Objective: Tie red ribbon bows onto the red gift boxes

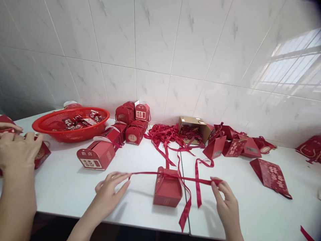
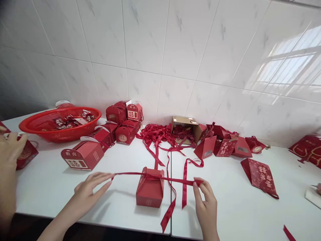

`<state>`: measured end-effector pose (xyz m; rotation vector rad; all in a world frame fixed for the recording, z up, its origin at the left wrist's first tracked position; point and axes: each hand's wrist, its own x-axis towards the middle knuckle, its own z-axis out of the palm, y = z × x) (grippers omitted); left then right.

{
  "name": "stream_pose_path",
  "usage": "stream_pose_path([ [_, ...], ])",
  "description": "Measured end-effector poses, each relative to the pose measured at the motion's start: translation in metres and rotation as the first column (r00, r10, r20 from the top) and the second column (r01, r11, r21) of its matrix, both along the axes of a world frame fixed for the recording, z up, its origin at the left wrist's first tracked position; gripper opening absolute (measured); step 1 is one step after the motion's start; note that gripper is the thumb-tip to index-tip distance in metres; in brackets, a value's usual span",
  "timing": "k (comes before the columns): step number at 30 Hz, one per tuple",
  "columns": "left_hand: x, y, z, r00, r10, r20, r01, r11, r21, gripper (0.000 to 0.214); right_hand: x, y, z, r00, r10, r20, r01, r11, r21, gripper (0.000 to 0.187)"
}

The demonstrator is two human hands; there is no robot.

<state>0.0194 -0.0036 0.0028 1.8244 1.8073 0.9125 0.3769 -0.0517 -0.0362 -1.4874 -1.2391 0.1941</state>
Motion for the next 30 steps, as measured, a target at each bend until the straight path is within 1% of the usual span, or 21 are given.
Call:
stream_pose_path([
  [2, -0.011, -0.006, -0.019, 0.991, -0.017, -0.135, -0.006, 0.985, -0.172, 0.033, 0.007, -0.006, -0.025, 1.0, 0.006, -0.017, -0.008, 0.988, -0.152, 0.033],
  [3, -0.013, -0.009, -0.026, 0.984, -0.029, -0.178, -0.013, 0.973, -0.23, 0.035, 0.009, -0.008, -0.034, 1.0, 0.018, -0.011, -0.02, 0.976, -0.215, 0.036],
  [5, -0.013, -0.011, -0.032, 0.971, -0.019, -0.237, -0.05, 0.959, -0.28, 0.036, 0.011, -0.007, -0.048, 1.0, -0.002, 0.028, 0.01, 0.95, -0.314, 0.038],
  [7, -0.013, -0.01, -0.031, 0.961, 0.039, -0.275, -0.116, 0.956, -0.269, 0.036, 0.015, -0.006, -0.056, 0.993, -0.08, 0.082, 0.105, 0.923, -0.371, 0.037],
  [9, -0.015, -0.006, -0.026, 0.954, 0.073, -0.291, -0.153, 0.953, -0.263, 0.034, 0.021, -0.005, -0.059, 0.981, -0.155, 0.118, 0.19, 0.894, -0.406, 0.035],
  [11, -0.017, -0.002, -0.024, 0.952, 0.078, -0.296, -0.16, 0.951, -0.263, 0.031, 0.024, -0.003, -0.057, 0.958, -0.223, 0.182, 0.278, 0.877, -0.391, 0.036],
  [12, -0.015, 0.001, -0.023, 0.949, 0.089, -0.301, -0.167, 0.955, -0.244, 0.029, 0.023, -0.002, -0.054, 0.945, -0.248, 0.211, 0.31, 0.885, -0.348, 0.038],
  [13, -0.011, 0.004, -0.023, 0.947, 0.108, -0.302, -0.175, 0.963, -0.204, 0.028, 0.02, 0.0, -0.049, 0.944, -0.247, 0.221, 0.305, 0.907, -0.291, 0.04],
  [14, -0.005, 0.006, -0.023, 0.949, 0.126, -0.29, -0.173, 0.974, -0.146, 0.026, 0.015, 0.002, -0.043, 0.955, -0.211, 0.207, 0.257, 0.938, -0.232, 0.042],
  [15, 0.004, 0.009, -0.023, 0.959, 0.126, -0.252, -0.149, 0.986, -0.076, 0.024, 0.008, 0.005, -0.036, 0.976, -0.133, 0.172, 0.165, 0.969, -0.186, 0.041],
  [16, 0.015, 0.012, -0.024, 0.977, 0.096, -0.188, -0.099, 0.995, -0.006, 0.021, -0.001, 0.009, -0.027, 0.992, -0.021, 0.125, 0.041, 0.986, -0.159, 0.039],
  [17, 0.027, 0.014, -0.023, 0.995, 0.028, -0.101, -0.023, 0.998, 0.052, 0.019, -0.01, 0.013, -0.019, 0.991, 0.104, 0.082, -0.091, 0.984, -0.153, 0.037],
  [18, 0.04, 0.017, -0.023, 0.998, -0.067, 0.002, 0.066, 0.993, 0.093, 0.02, -0.02, 0.017, -0.011, 0.975, 0.215, 0.051, -0.204, 0.966, -0.161, 0.035],
  [19, 0.053, 0.019, -0.022, 0.982, -0.162, 0.098, 0.15, 0.982, 0.118, 0.023, -0.029, 0.021, -0.004, 0.951, 0.307, 0.029, -0.297, 0.938, -0.177, 0.034],
  [20, 0.065, 0.021, -0.021, 0.955, -0.24, 0.172, 0.22, 0.967, 0.126, 0.027, -0.038, 0.025, 0.001, 0.925, 0.38, 0.011, -0.371, 0.908, -0.192, 0.033],
  [22, 0.085, 0.023, -0.019, 0.905, -0.345, 0.247, 0.32, 0.937, 0.137, 0.028, -0.053, 0.033, 0.006, 0.878, 0.477, -0.03, -0.472, 0.854, -0.22, 0.035],
  [23, 0.091, 0.024, -0.018, 0.89, -0.376, 0.257, 0.35, 0.926, 0.142, 0.025, -0.059, 0.036, 0.006, 0.867, 0.495, -0.057, -0.494, 0.838, -0.231, 0.037],
  [25, 0.098, 0.026, -0.019, 0.872, -0.415, 0.259, 0.387, 0.909, 0.153, 0.021, -0.069, 0.041, 0.002, 0.871, 0.477, -0.115, -0.491, 0.837, -0.24, 0.039],
  [28, 0.097, 0.026, -0.021, 0.864, -0.427, 0.266, 0.407, 0.904, 0.131, 0.021, -0.076, 0.048, -0.007, 0.902, 0.394, -0.177, -0.426, 0.882, -0.204, 0.039],
  [30, 0.095, 0.025, -0.023, 0.886, -0.387, 0.255, 0.373, 0.922, 0.105, 0.027, -0.073, 0.051, -0.01, 0.916, 0.354, -0.187, -0.384, 0.909, -0.16, 0.036],
])
